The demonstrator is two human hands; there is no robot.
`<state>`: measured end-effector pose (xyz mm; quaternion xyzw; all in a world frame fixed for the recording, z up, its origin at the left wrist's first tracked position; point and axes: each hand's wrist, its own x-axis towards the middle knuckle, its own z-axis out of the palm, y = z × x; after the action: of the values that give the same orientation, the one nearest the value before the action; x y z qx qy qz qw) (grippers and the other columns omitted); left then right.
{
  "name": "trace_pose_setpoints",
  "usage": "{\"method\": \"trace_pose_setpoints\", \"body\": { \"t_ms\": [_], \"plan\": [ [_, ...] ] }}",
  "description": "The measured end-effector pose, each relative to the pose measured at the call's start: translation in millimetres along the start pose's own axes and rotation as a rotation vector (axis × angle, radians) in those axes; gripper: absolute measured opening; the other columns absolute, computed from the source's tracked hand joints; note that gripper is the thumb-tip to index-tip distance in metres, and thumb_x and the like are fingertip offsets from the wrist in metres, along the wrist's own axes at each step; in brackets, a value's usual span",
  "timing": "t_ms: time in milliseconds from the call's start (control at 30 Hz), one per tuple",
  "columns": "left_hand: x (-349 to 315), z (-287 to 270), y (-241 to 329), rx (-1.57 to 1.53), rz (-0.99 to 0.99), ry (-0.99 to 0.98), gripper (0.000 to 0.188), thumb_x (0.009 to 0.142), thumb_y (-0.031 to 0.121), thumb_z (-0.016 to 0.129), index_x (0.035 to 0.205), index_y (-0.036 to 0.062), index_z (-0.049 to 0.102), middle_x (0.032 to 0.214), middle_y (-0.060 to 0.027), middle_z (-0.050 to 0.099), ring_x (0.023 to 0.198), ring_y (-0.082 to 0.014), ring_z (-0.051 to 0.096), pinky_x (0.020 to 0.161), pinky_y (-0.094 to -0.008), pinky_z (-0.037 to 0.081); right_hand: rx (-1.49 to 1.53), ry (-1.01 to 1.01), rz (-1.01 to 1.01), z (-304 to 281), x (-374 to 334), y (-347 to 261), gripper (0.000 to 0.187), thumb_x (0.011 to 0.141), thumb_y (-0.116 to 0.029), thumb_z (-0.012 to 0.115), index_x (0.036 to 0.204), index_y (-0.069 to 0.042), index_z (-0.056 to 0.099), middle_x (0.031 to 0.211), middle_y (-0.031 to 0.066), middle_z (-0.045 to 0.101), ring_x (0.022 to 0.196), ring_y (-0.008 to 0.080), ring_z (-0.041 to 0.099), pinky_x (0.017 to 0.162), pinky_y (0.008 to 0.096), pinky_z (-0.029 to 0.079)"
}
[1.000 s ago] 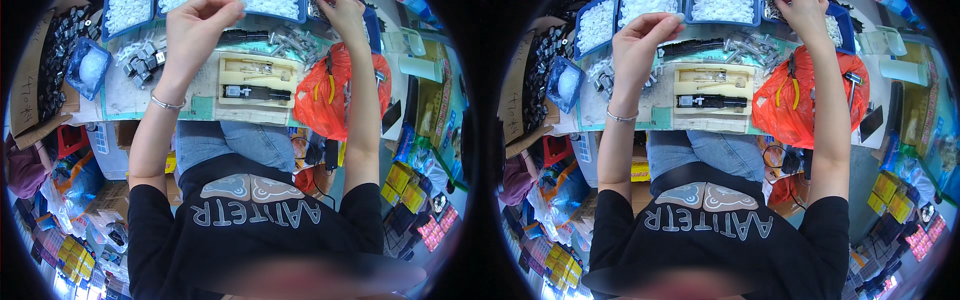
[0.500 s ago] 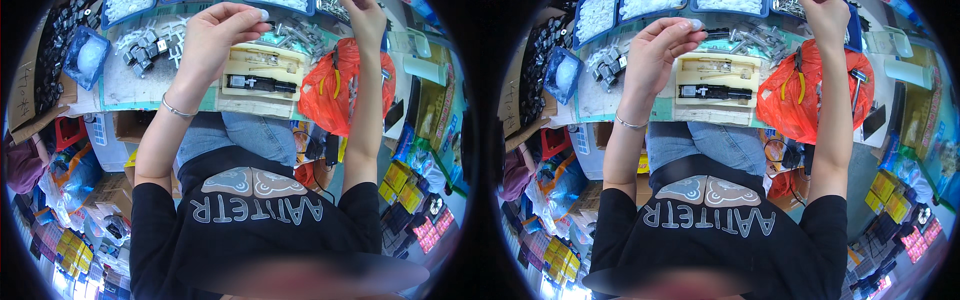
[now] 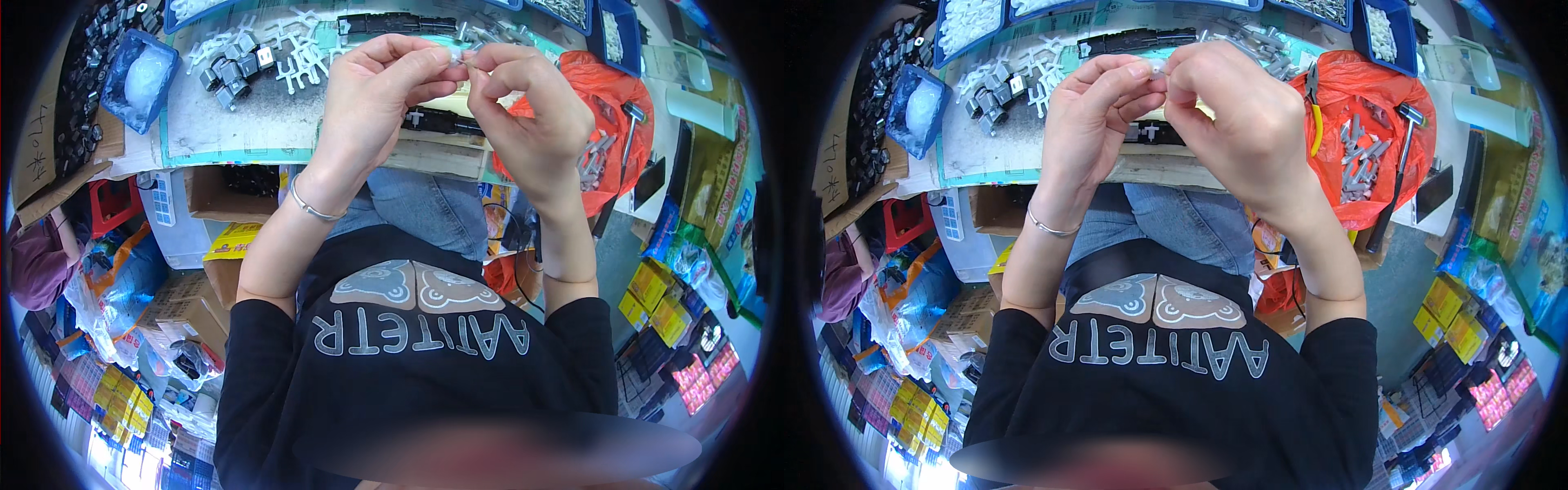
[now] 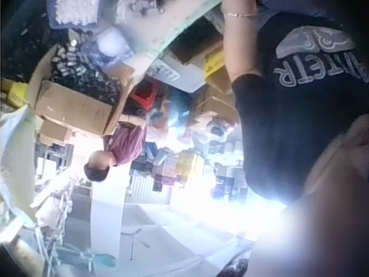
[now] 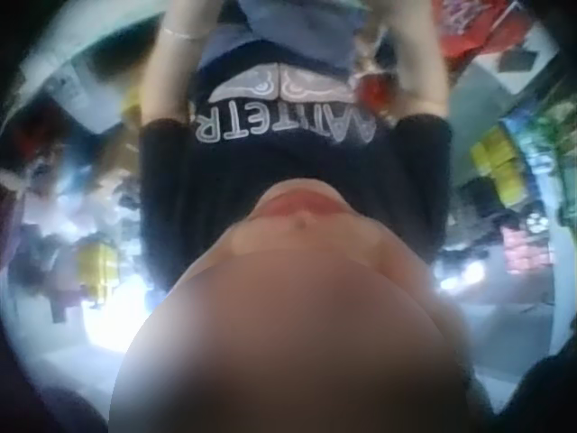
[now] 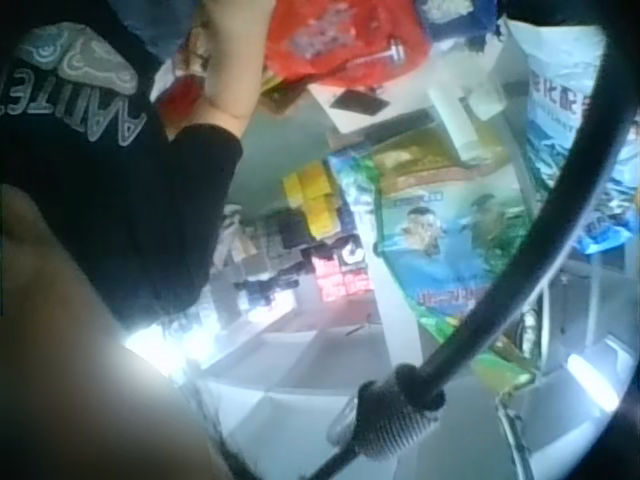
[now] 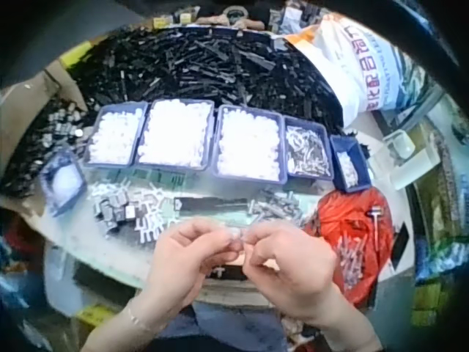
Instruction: The person assembles small electronic and plastic components into a device housing at a workbench, securing them with screws using a screwdriver and pliers.
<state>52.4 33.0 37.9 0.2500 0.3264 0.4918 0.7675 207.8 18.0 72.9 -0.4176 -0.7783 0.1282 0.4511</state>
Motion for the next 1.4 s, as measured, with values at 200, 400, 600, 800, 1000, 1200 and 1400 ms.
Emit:
{"method": "trace_pose_setpoints", "body": {
  "t_ms": [200,400,600,800,1000,1200,1400],
  "plan": [
    [-10.3,1.0,-3.4,0.091,0.041,0.040,0.012,0.085,0.005,0.063,0.093,-0.0045,0.062,0.089,-0.0156,0.067,0.081,-0.0201,0.068,0.073,-0.0260,0.057,0.123,0.088,0.231,4.8,-15.1,-4.0,0.018,0.070,0.010,0.066,0.076,-0.002,0.054,0.078,0.0091,0.064,0.072,0.0183,0.065,0.065,0.0260,0.051],
    [-12.9,-0.4,-4.6,-0.055,-0.053,-0.001,0.010,0.085,0.004,0.063,0.090,-0.0038,0.061,0.088,-0.0151,0.067,0.082,-0.0202,0.068,0.071,-0.0254,0.057,0.164,0.154,0.166,8.8,-21.2,-3.5,0.019,0.070,0.010,0.067,0.076,-0.002,0.054,0.080,0.0103,0.065,0.073,0.0186,0.065,0.065,0.0263,0.051],
    [-13.9,0.5,-9.3,-0.040,-0.042,0.019,0.009,0.086,0.005,0.061,0.091,-0.0030,0.062,0.088,-0.0142,0.067,0.079,-0.0188,0.068,0.072,-0.0264,0.057,0.043,0.104,0.092,8.2,-21.3,-9.0,0.020,0.067,0.009,0.067,0.076,-0.003,0.054,0.081,0.0099,0.064,0.070,0.0217,0.064,0.060,0.0277,0.051],
    [-18.3,-0.8,-13.5,0.015,0.023,0.022,0.010,0.085,0.003,0.064,0.092,-0.0040,0.061,0.089,-0.0133,0.066,0.079,-0.0164,0.067,0.073,-0.0258,0.056,-0.073,0.064,0.025,9.6,-22.2,-8.6,0.019,0.067,0.009,0.066,0.077,-0.003,0.054,0.080,0.0095,0.062,0.070,0.0220,0.062,0.062,0.0280,0.051],
    [-27.3,-1.1,-17.5,0.280,0.337,-0.077,0.015,0.078,-0.001,0.071,0.091,-0.0028,0.064,0.091,-0.0108,0.067,0.079,-0.0154,0.066,0.073,-0.0255,0.056,0.605,0.102,0.539,2.8,-33.5,-9.0,0.009,0.081,0.002,0.064,0.082,-0.001,0.056,0.089,0.0066,0.063,0.083,0.0103,0.060,0.076,0.0236,0.049],
    [-33.8,-16.1,-11.4,0.998,0.858,-0.234,0.022,0.068,-0.002,0.076,0.087,-0.0028,0.065,0.086,-0.0131,0.067,0.071,-0.0187,0.067,0.061,-0.0256,0.055,0.745,-0.101,0.835,-6.1,-43.8,-18.2,0.008,0.083,-0.005,0.066,0.088,0.001,0.064,0.089,0.0055,0.065,0.086,0.0096,0.060,0.080,0.0240,0.048],
    [-56.0,-30.9,-26.8,1.458,0.999,-0.342,0.018,0.072,0.002,0.065,0.089,-0.0039,0.063,0.094,-0.0148,0.063,0.070,-0.0224,0.066,0.057,-0.0289,0.055,0.098,-0.287,0.474,3.0,-58.6,-23.2,0.010,0.074,-0.001,0.066,0.084,-0.002,0.064,0.085,0.0089,0.064,0.081,0.0273,0.058,0.072,0.0351,0.045]
  ]
}}
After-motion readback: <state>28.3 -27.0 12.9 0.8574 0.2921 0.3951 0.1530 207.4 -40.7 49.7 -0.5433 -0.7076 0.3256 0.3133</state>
